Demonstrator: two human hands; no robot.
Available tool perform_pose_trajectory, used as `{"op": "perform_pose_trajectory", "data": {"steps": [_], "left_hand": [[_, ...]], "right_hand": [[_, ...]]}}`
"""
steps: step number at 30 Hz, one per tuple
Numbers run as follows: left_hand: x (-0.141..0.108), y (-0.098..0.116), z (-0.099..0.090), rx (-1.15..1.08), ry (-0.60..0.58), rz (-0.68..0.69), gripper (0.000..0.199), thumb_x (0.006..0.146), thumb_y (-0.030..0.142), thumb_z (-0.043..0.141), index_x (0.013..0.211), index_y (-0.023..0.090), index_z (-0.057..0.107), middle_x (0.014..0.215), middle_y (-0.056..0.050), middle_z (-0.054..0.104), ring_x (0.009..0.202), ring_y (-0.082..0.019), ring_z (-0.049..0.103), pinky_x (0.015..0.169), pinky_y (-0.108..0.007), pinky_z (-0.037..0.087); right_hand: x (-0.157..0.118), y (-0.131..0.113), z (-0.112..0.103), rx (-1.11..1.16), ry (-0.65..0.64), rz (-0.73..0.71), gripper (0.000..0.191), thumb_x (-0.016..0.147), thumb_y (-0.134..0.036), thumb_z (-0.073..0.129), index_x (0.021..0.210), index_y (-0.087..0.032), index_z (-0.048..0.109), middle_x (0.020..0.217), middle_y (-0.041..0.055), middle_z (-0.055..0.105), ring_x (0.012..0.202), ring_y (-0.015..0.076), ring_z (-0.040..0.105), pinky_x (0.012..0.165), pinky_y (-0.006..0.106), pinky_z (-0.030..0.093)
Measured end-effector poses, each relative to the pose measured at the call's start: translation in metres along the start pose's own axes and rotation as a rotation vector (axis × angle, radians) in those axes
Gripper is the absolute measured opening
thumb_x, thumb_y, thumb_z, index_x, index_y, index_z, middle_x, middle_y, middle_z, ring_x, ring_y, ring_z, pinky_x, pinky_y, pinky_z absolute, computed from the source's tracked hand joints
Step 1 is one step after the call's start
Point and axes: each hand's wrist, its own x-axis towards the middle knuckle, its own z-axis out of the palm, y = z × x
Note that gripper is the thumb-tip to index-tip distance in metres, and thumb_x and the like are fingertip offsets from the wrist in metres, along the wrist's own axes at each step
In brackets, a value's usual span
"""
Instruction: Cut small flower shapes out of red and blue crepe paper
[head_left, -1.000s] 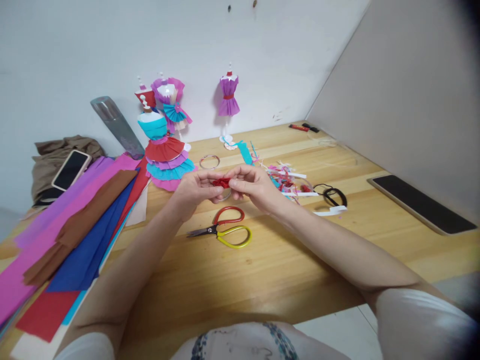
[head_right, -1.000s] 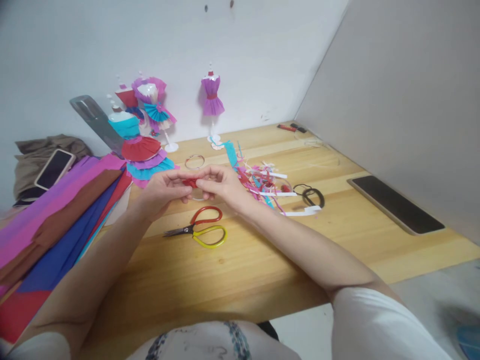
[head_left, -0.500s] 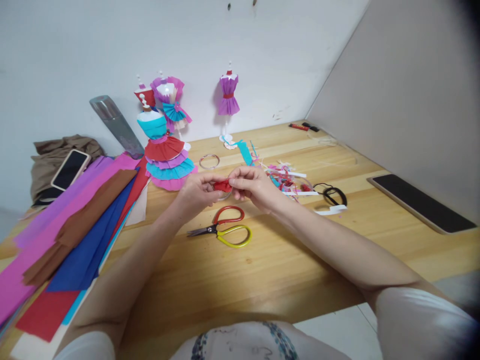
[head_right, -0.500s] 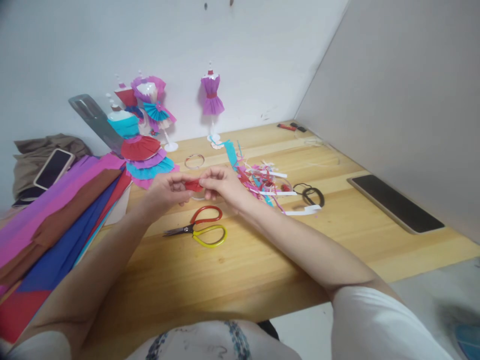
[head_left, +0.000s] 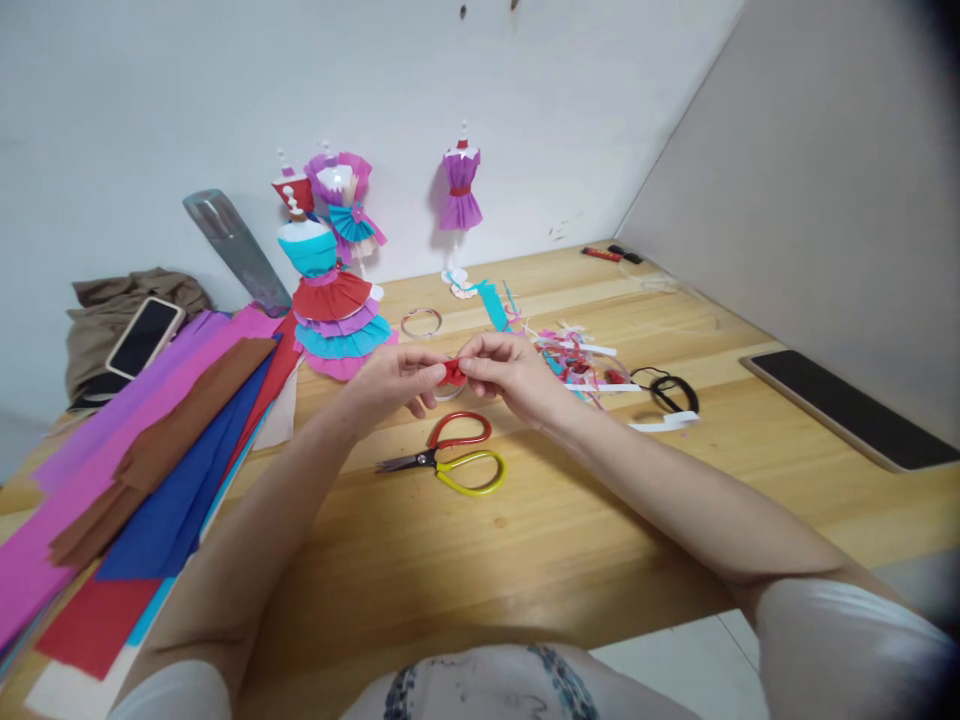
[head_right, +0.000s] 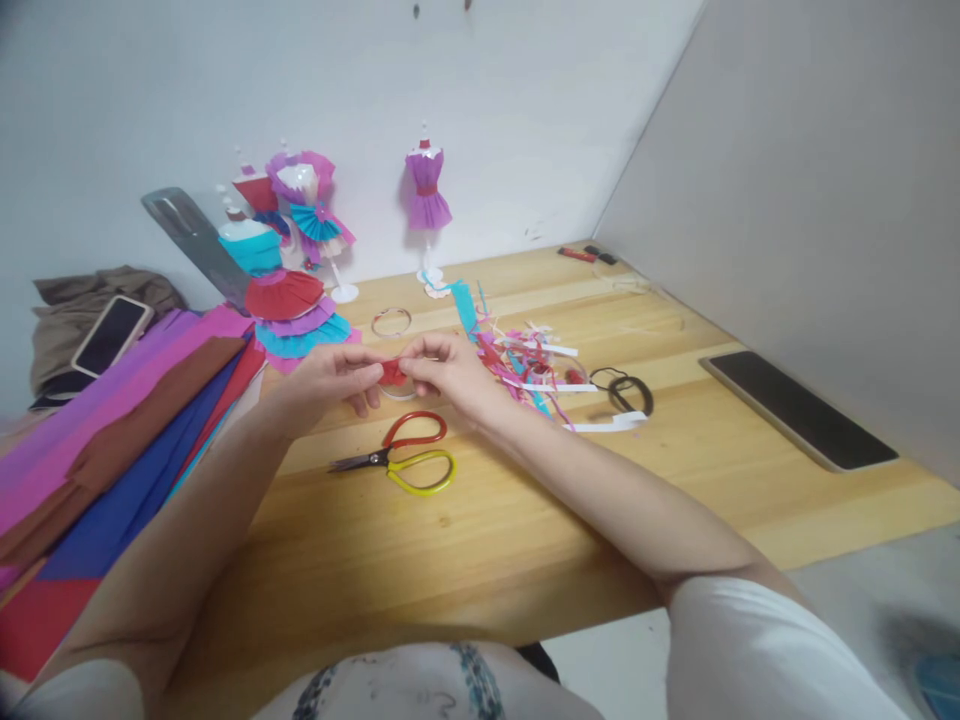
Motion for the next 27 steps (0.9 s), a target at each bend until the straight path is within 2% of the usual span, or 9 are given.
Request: {"op": "perform_pose_trajectory", "data": {"steps": [3,8,12,19,23,27], "left_hand": [[0.002,-0.002,0.004,0.001,0.047,-0.027,0.018,0.076,0.029,0.074,0.084,0.013,0.075,0.059,0.001,0.063,0.052,-0.01,0.058,0.047,-0.018,0.048],[0.001,0.001,0.007,-0.047,0.059,-0.027,0.018,0.077,0.026,0.074,0.089,0.013,0.076,0.058,0.002,0.065,0.051,-0.011,0.059,0.047,-0.02,0.05],[0.002,0.002,0.01,-0.064,0.123,-0.052,0.006,0.074,0.012,0.07,0.08,0.013,0.073,0.051,0.003,0.063,0.046,-0.008,0.057,0.046,-0.018,0.047],[0.004,-0.002,0.014,-0.069,0.181,-0.064,0.009,0.073,0.006,0.069,0.072,0.015,0.07,0.047,0.005,0.061,0.043,-0.008,0.056,0.046,-0.016,0.045],[0.004,0.002,0.014,-0.065,0.197,-0.089,0.012,0.074,0.003,0.065,0.069,0.014,0.067,0.046,0.003,0.061,0.042,-0.009,0.055,0.047,-0.017,0.044],[0.003,0.005,0.016,-0.106,0.214,-0.129,0.014,0.076,0.001,0.062,0.068,0.013,0.066,0.046,0.002,0.062,0.041,-0.008,0.055,0.047,-0.017,0.044]], "right_hand": [[-0.001,0.0,0.0,-0.019,0.0,-0.003,0.027,0.063,-0.039,0.081,0.069,-0.019,0.065,0.055,-0.0047,0.06,0.045,0.0066,0.047,0.046,0.023,0.029],[0.0,0.0,0.0,-0.021,-0.007,-0.005,0.028,0.064,-0.04,0.082,0.07,-0.019,0.064,0.056,-0.0044,0.061,0.046,0.0067,0.047,0.047,0.023,0.03],[-0.001,0.0,0.0,-0.009,-0.006,0.01,0.032,0.062,-0.041,0.086,0.07,-0.019,0.065,0.057,-0.0045,0.061,0.047,0.0067,0.048,0.047,0.022,0.03],[-0.001,0.003,0.001,0.053,-0.02,0.055,0.035,0.059,-0.041,0.09,0.07,-0.019,0.065,0.054,-0.0049,0.061,0.046,0.0069,0.047,0.046,0.021,0.029],[-0.003,0.002,0.001,0.041,-0.033,0.048,0.034,0.064,-0.043,0.085,0.073,-0.018,0.064,0.051,-0.0052,0.058,0.045,0.0076,0.048,0.046,0.021,0.029],[-0.003,0.001,0.003,-0.056,-0.034,-0.016,0.032,0.067,-0.041,0.082,0.08,-0.018,0.064,0.062,-0.0026,0.065,0.048,0.0088,0.052,0.047,0.023,0.033]]}}
